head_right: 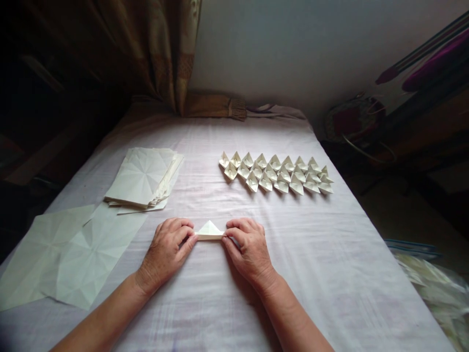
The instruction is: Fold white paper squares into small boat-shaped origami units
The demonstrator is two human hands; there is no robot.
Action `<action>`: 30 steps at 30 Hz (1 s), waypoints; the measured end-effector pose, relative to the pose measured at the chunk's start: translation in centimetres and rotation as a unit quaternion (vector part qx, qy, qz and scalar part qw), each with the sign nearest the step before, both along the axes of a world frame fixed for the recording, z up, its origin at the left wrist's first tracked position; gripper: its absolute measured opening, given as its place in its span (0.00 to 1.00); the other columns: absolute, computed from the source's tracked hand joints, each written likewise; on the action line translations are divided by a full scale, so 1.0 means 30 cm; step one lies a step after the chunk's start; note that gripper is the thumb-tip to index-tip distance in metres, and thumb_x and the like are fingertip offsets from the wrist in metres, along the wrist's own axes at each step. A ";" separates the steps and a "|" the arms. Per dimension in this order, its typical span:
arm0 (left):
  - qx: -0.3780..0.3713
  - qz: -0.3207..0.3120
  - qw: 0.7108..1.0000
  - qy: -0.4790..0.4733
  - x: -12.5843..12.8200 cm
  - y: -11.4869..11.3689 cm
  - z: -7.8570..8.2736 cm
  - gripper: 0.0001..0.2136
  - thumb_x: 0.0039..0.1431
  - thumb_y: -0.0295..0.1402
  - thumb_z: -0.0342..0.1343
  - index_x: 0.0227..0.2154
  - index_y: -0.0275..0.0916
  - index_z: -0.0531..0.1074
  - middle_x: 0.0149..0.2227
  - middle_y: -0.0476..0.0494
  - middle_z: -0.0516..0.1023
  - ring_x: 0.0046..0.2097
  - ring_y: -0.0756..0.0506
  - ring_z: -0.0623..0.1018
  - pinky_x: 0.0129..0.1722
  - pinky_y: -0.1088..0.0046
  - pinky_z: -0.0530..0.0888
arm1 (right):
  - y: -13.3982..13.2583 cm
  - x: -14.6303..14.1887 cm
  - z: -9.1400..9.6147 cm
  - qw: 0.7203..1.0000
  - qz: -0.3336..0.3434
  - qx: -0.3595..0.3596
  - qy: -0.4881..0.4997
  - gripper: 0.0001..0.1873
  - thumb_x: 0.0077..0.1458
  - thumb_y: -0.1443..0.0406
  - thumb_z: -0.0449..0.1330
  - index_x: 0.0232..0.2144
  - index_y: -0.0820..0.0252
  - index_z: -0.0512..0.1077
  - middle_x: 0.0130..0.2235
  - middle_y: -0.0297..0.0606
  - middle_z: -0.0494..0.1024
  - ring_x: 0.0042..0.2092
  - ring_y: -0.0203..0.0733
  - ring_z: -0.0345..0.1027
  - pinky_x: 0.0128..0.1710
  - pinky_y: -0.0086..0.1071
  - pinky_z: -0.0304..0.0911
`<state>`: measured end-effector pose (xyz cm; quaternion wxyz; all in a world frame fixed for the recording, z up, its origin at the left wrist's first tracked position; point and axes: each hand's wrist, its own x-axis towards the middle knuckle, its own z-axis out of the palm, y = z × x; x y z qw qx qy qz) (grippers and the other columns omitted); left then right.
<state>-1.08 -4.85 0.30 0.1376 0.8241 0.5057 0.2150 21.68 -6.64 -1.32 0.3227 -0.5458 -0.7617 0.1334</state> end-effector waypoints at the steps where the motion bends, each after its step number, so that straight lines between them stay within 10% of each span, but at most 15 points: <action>1: 0.001 -0.001 1.000 0.000 0.000 -0.001 -0.001 0.08 0.64 0.32 0.52 0.30 0.41 0.71 0.41 0.44 0.76 0.45 0.43 0.71 0.47 0.62 0.66 | -0.001 0.002 0.001 1.000 0.000 0.001 -0.001 0.06 0.60 0.65 0.59 0.31 0.54 0.75 0.41 0.37 0.79 0.45 0.46 0.70 0.45 0.41 0.57; 30: 0.014 0.013 0.999 0.050 0.023 0.005 0.003 0.08 0.64 0.31 0.53 0.28 0.39 0.70 0.41 0.43 0.76 0.44 0.41 0.71 0.46 0.60 0.66 | -0.015 -0.039 0.012 0.997 -0.072 -0.018 -0.024 0.08 0.58 0.63 0.59 0.26 0.55 0.71 0.44 0.39 0.78 0.50 0.48 0.68 0.51 0.44 0.54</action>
